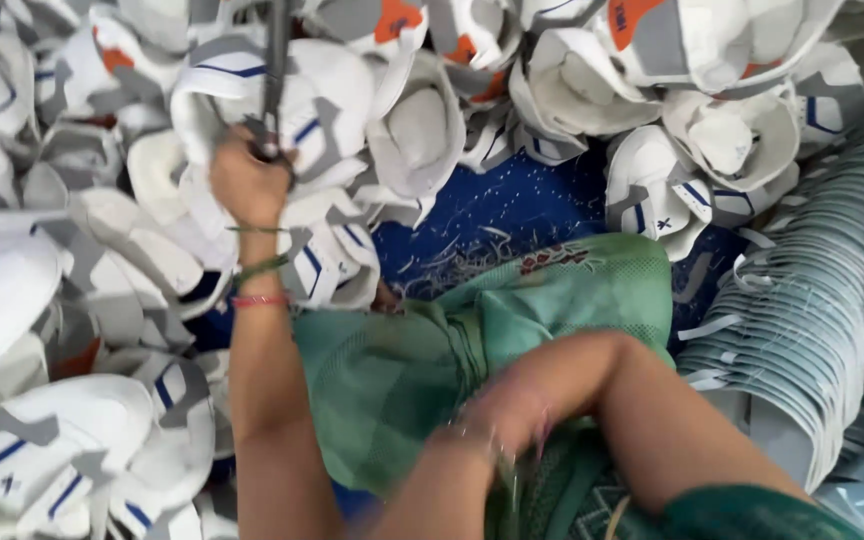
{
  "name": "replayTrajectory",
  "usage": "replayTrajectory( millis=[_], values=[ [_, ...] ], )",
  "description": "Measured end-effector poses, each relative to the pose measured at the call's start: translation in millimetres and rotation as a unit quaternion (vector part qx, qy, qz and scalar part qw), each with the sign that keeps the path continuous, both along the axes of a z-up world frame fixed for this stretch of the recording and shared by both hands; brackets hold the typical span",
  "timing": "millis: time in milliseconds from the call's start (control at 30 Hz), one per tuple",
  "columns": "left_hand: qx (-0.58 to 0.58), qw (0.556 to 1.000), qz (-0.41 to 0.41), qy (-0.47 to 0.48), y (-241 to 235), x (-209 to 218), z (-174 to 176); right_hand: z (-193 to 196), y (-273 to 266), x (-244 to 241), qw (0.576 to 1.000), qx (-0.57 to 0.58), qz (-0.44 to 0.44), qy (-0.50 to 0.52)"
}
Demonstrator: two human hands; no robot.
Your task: The person trims excess material from shoe upper components using scissors.
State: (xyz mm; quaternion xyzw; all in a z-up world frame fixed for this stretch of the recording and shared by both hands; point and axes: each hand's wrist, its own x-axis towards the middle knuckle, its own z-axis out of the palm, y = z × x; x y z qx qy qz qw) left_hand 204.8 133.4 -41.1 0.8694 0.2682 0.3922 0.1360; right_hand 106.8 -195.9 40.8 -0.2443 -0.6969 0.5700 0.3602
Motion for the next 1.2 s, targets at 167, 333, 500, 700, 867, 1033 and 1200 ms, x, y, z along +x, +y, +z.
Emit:
replayTrajectory(
  millis=[167, 333, 500, 700, 867, 1033, 1200],
  values=[
    [-0.251, 0.967, -0.032, 0.024, -125.6, -62.3, -12.5, -95.0, -22.8, 114.9, 0.863, -0.087, -0.497, 0.024],
    [-0.527, 0.819, -0.166, -0.152, -273.9, -45.6, -5.2, -126.8, -68.1, 160.9, 0.672, -0.271, -0.609, 0.323],
    [-0.527, 0.823, -0.196, -0.076, -331.4, -42.4, 24.5, -112.9, -128.1, 214.2, 0.637, -0.201, -0.699, 0.256],
    [-0.595, 0.762, -0.246, 0.063, -330.6, -71.3, -17.4, -69.4, -215.6, 229.8, 0.597, -0.199, -0.775, 0.050],
    [-0.726, 0.605, -0.326, 0.023, -307.1, -65.0, -109.9, -78.5, -221.6, 211.8, 0.607, -0.179, -0.766, 0.110],
    [-0.592, 0.713, -0.362, 0.105, -272.5, -15.9, -91.9, -124.7, -230.1, 200.6, 0.617, -0.151, -0.756, 0.157],
    [-0.518, 0.814, -0.240, 0.104, -271.8, -3.8, -34.3, -80.9, -228.6, 171.0, 0.594, -0.158, -0.766, 0.189]
  ],
)
